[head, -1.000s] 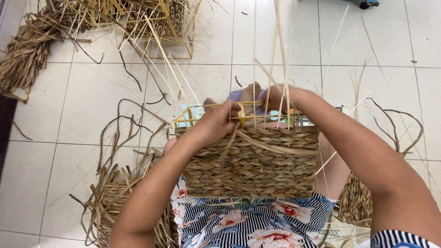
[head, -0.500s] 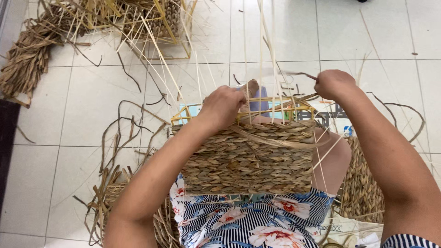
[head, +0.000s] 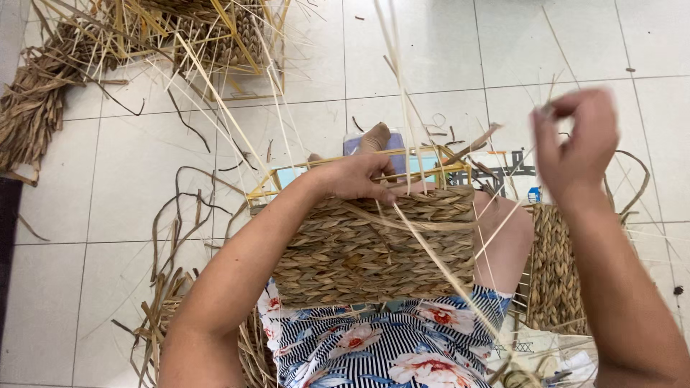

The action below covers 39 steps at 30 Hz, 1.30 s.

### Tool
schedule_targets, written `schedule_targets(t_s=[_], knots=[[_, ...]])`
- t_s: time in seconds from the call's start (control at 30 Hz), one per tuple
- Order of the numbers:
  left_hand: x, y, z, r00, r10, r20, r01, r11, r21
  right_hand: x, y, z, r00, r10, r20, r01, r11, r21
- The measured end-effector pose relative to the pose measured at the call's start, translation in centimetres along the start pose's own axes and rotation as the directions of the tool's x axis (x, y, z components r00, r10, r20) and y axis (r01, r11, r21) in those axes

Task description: The person weaves a basket by wrapping dried plant fibers around a metal frame and threading them through the woven structure by hand.

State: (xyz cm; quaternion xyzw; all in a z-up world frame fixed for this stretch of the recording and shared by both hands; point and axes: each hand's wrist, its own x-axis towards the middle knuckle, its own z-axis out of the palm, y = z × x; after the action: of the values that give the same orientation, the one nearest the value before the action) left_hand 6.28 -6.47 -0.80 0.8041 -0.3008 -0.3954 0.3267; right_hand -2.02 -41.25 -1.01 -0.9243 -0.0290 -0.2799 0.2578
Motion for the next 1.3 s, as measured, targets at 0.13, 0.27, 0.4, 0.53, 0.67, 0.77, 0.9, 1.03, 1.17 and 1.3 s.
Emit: schedule_targets(t_s=[0.13, 0.27, 0.4, 0.53, 0.67, 0.77, 0.9, 1.03, 1.17, 1.3], knots=[[-1.2, 0.6, 1.7, 0.985, -0.007, -0.171, 0.038, 0.983, 0.178, -4.7, -6.1, -0.3, 0.911, -0.335, 0.241, 0.322, 0.942, 0.092], [-3.3, 0.2, 3.7, 0.800, 0.321, -0.506, 0.018, 0.831, 0.556, -7.4, -10.4, -0.7, 0.838, -0.461, 0.292, 0.484, 0.875, -0.009], [-5.9, -0.3, 3.7, 0.679, 0.375, -0.631, -0.108, 0.901, 0.419, -10.9, -12.2, -2.7, 0.601, -0.235, 0.764, 0.065, 0.967, 0.246], [-10.0, -0.4, 2.3, 0.827, 0.015, -0.561, -0.177, 0.956, -0.234, -12.8, -13.0, -5.4, 0.129, -0.254, 0.959, -0.107, 0.957, 0.268], [-11.7, -0.1, 3.4, 0.926, -0.088, -0.367, 0.151, 0.977, 0.148, -11.8, -12.9, -5.2, 0.206, -0.161, 0.965, -0.141, 0.971, 0.193], [-11.7, -1.4, 4.8, 0.814, -0.082, -0.575, -0.092, 0.960, -0.266, -9.6, -13.1, -6.1, 0.548, -0.210, 0.809, -0.032, 0.962, 0.272], [-14.4, -4.8, 4.5, 0.505, -0.341, -0.793, -0.538, 0.594, -0.599, -8.6, -13.4, -6.7, 0.587, -0.091, 0.804, -0.118, 0.973, 0.197], [-18.7, -6.2, 4.5, 0.317, -0.447, -0.837, -0.632, 0.558, -0.538, -8.3, -13.1, -6.3, 0.614, -0.055, 0.788, -0.152, 0.971, 0.186], [-22.6, -4.3, 4.6, 0.025, -0.492, -0.870, -0.856, 0.439, -0.273, -7.3, -13.2, -4.8, 0.667, -0.085, 0.740, -0.103, 0.973, 0.204], [-25.3, 1.7, 7.0, 0.013, -0.233, -0.972, -0.939, 0.333, -0.092, -6.3, -15.6, -1.4, 0.828, -0.299, 0.473, 0.127, 0.923, 0.363]])
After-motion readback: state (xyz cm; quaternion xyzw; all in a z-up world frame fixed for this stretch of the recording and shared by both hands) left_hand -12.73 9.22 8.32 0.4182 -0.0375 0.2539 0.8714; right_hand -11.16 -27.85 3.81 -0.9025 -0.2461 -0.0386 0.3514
